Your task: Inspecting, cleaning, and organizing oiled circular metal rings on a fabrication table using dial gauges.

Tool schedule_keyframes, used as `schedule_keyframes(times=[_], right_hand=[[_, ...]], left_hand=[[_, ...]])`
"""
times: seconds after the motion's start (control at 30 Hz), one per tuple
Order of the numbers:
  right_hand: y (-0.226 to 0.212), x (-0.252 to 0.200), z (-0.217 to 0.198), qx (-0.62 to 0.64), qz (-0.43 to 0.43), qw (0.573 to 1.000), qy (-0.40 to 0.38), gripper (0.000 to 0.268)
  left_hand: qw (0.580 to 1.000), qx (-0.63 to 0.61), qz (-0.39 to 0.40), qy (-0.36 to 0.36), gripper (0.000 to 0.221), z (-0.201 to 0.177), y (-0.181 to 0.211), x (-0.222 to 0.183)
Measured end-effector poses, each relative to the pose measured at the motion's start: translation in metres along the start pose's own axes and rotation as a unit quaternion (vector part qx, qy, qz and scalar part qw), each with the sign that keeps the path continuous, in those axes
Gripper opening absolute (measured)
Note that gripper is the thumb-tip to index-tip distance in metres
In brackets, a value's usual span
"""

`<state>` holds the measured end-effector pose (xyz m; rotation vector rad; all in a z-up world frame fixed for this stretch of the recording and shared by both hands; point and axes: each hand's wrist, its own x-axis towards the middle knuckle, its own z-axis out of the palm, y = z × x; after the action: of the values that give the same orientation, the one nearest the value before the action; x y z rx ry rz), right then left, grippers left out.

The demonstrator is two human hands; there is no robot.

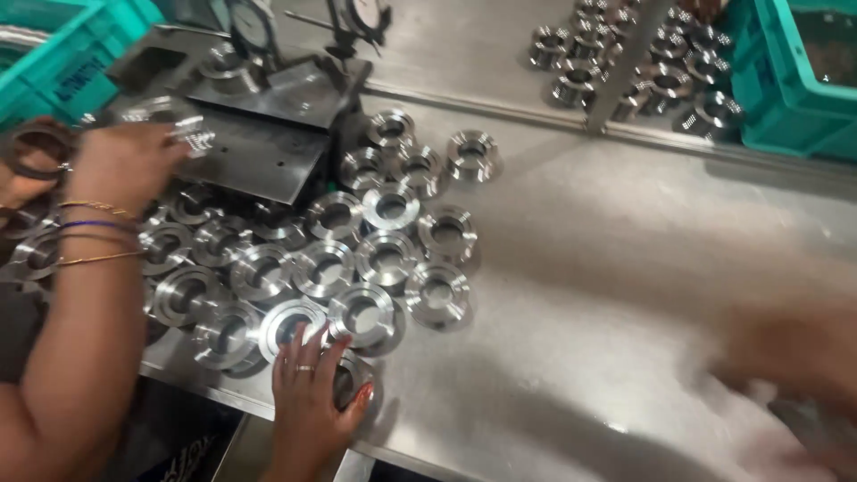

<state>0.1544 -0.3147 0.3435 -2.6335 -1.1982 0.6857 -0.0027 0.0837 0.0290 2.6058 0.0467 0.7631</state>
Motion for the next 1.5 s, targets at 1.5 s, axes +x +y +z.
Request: schedule_keyframes(times=[1.5], right_hand=[[0.078, 0.396, 0.177, -0.007, 0.099, 0.955, 0.281, 0.094]], left_hand=[[0.968, 0.059, -0.157, -0.187, 0.096, 0.045, 0.08, 0.054]])
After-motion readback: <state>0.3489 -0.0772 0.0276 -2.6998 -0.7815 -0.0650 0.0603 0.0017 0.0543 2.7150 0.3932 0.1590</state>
